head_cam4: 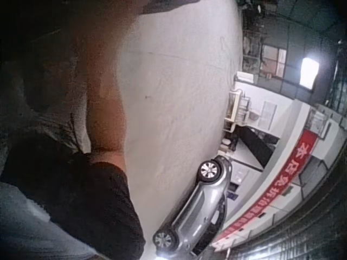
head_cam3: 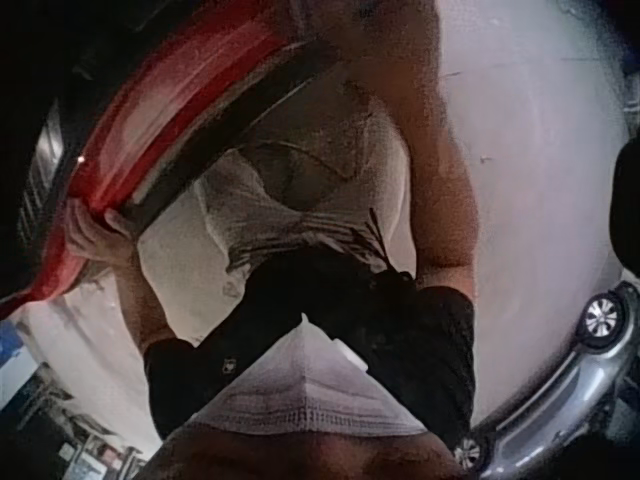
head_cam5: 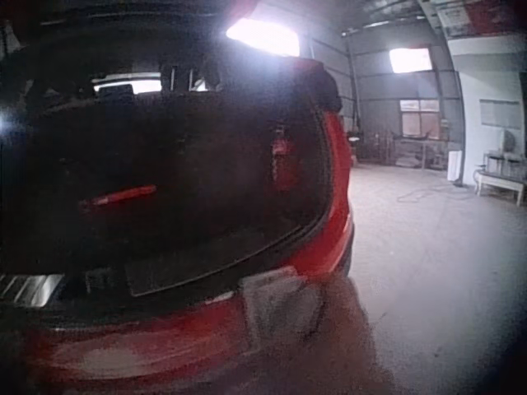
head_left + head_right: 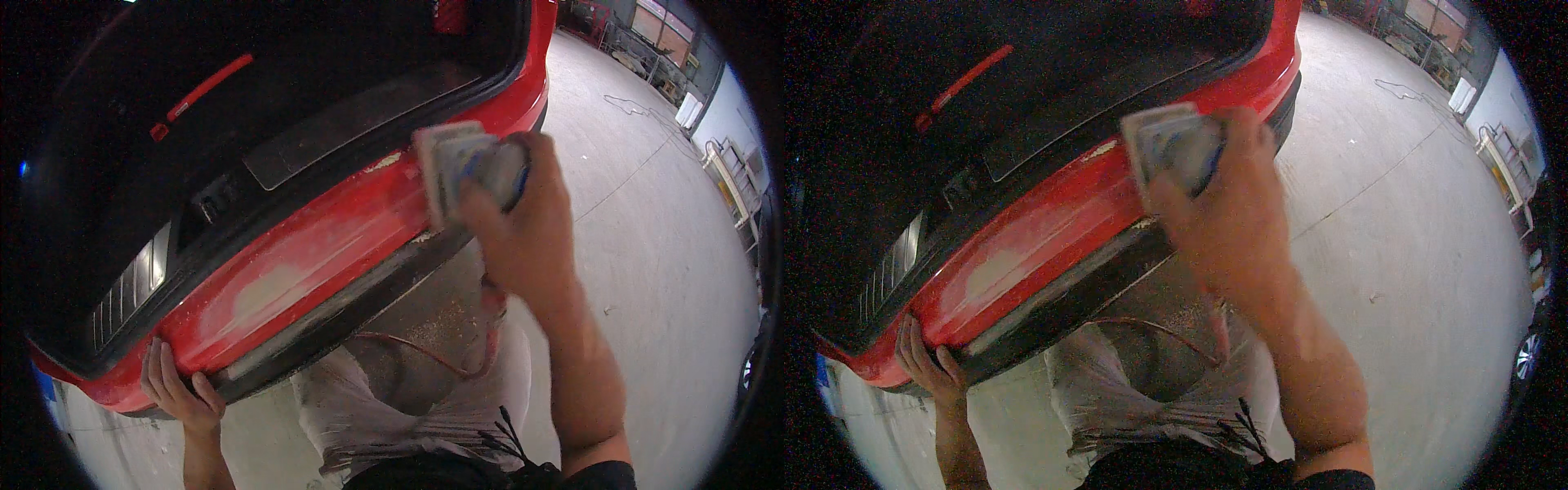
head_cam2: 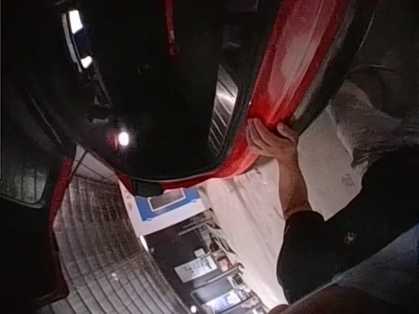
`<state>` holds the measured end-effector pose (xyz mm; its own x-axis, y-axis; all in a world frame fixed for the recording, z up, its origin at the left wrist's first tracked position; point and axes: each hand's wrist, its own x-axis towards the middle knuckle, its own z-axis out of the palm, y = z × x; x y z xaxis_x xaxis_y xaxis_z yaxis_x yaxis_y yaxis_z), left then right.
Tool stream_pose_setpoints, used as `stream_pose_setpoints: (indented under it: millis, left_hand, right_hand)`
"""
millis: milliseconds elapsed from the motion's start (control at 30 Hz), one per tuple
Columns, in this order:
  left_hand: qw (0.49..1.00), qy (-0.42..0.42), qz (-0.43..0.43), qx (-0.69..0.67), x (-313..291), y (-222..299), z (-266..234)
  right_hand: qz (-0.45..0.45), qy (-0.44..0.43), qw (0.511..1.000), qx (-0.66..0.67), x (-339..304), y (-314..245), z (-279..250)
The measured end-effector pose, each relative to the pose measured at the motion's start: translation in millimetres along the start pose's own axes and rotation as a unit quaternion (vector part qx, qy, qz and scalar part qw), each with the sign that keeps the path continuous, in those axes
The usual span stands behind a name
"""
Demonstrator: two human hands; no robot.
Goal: The person uses a pneumatic sander to smooth the surface of a red car's rear quarter panel and bumper. They move the tool across the bodywork, removing paint and filler to prepare the surface.
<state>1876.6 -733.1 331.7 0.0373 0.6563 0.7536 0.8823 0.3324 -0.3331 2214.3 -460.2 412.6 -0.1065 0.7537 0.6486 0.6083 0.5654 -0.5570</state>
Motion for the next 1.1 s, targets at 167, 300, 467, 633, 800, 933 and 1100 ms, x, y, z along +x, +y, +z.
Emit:
stream_pose_setpoints:
  millis: [167,300,467,633,800,933,1100]
  left_hand:
    - [1.0,-0.003,-0.008,-0.001,0,2,1]
    - [1.0,-0.001,-0.006,0.004,1,3,-2]
    - [1.0,-0.008,-0.014,-0.004,0,3,-2]
    - [1.0,-0.004,-0.02,-0.009,2,5,-1]
    - [0.999,-0.007,-0.031,-0.006,-2,-1,-1]
    - [0.999,-0.008,-0.033,-0.019,-3,-1,-4]
    - [0.999,-0.003,-0.033,-0.028,0,4,-1]
  right_hand:
    - [0.056,0.011,0.997,0.05,34,40,-11]
    - [-0.014,-0.045,0.999,-0.02,10,10,-10]
    - [0.048,-0.133,0.989,-0.038,23,-7,-22]
    - [0.073,-0.151,0.985,-0.038,42,-4,-25]
    - [0.044,-0.191,0.98,-0.035,16,-43,-20]
    - [0.003,-0.152,0.988,-0.029,31,-12,-23]
    - [0.034,-0.161,0.986,-0.015,43,-1,-37]
